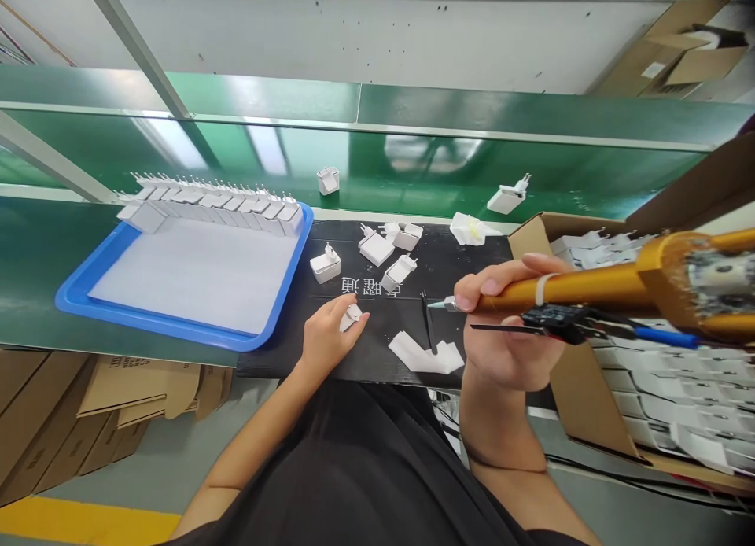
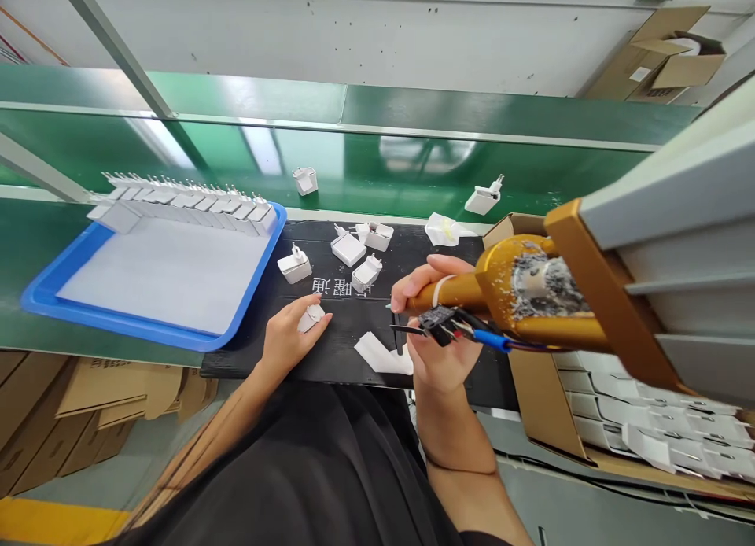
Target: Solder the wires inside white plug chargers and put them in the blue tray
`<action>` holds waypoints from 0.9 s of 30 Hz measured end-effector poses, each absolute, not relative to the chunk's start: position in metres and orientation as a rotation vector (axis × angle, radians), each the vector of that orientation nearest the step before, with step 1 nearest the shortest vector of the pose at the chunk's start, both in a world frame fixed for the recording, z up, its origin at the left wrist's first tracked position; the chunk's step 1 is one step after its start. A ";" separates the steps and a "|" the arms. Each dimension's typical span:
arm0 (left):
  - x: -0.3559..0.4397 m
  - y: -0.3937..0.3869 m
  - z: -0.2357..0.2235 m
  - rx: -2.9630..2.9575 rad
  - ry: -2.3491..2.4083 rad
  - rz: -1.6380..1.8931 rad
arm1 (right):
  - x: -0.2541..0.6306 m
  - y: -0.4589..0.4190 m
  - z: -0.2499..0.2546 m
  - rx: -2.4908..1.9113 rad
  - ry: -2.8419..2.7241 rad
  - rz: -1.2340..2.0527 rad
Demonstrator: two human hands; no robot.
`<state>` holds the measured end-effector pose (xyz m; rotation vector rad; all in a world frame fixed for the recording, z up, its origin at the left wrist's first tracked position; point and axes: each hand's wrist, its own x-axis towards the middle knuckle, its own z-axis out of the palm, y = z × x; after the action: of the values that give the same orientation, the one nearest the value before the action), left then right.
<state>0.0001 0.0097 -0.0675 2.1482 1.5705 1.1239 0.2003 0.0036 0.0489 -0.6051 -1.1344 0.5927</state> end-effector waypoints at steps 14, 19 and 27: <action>-0.006 0.005 -0.059 2.550 1.802 0.441 | 0.210 0.008 0.048 -0.629 -1.104 0.598; -0.017 0.030 -0.059 2.629 1.811 0.491 | 0.215 0.010 0.044 -0.656 -1.079 0.583; -0.032 0.077 -0.018 2.624 1.927 0.675 | 0.228 0.012 0.037 -0.649 -1.117 0.595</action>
<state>-0.0322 0.0772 -0.0177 2.6244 1.9275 0.6751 0.2284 0.0120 0.0374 -0.6489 -1.1170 0.5949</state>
